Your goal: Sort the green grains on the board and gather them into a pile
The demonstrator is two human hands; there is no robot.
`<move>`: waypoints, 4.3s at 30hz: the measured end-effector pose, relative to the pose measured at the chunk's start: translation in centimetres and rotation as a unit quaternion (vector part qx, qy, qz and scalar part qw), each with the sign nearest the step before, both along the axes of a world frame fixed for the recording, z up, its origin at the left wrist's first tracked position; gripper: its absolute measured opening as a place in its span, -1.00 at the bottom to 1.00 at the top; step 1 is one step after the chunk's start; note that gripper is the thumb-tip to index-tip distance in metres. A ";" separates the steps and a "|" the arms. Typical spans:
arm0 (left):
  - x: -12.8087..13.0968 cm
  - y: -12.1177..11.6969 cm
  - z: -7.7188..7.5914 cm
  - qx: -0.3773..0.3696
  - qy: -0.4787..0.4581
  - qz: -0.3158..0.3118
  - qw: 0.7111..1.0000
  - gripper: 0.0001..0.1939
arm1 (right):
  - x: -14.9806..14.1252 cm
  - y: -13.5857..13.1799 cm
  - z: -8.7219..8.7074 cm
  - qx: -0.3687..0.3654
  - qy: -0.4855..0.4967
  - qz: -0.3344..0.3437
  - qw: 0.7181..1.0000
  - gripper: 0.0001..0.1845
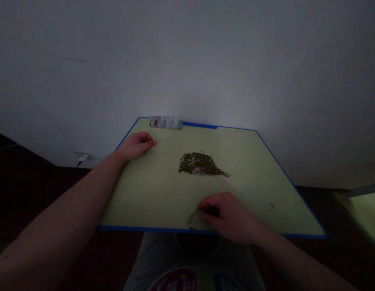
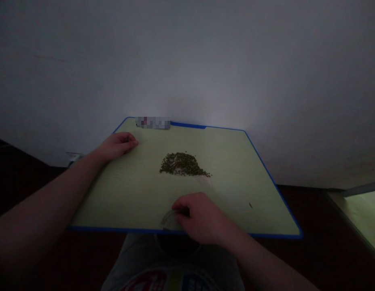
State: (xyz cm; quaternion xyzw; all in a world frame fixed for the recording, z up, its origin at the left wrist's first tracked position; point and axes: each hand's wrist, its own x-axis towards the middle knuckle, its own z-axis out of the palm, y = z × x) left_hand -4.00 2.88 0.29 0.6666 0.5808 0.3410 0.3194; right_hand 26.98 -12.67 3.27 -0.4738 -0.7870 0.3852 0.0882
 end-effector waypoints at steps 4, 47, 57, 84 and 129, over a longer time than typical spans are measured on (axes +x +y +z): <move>-0.1 0.1 -0.2 0.006 0.004 0.001 1.000 -0.75 | -0.7 0.7 0.1 0.013 0.012 0.022 1.000 -0.75; -0.4 0.1 -0.1 0.008 0.015 -0.006 1.000 -0.73 | 1.3 -0.2 -0.1 0.100 0.011 -0.034 0.994 -0.81; -0.3 0.0 0.1 0.002 0.013 -0.003 1.000 -0.72 | -5.2 -0.7 -2.9 0.393 -0.164 0.058 0.903 -0.70; 0.1 0.0 0.4 -0.010 -0.001 0.000 1.000 -0.77 | 0.9 0.5 -2.7 0.377 -0.253 -0.044 0.890 -0.66; -0.1 0.0 0.3 -0.007 0.008 -0.004 1.000 -0.73 | 2.0 0.9 -3.7 0.454 -0.188 -0.015 0.870 -0.70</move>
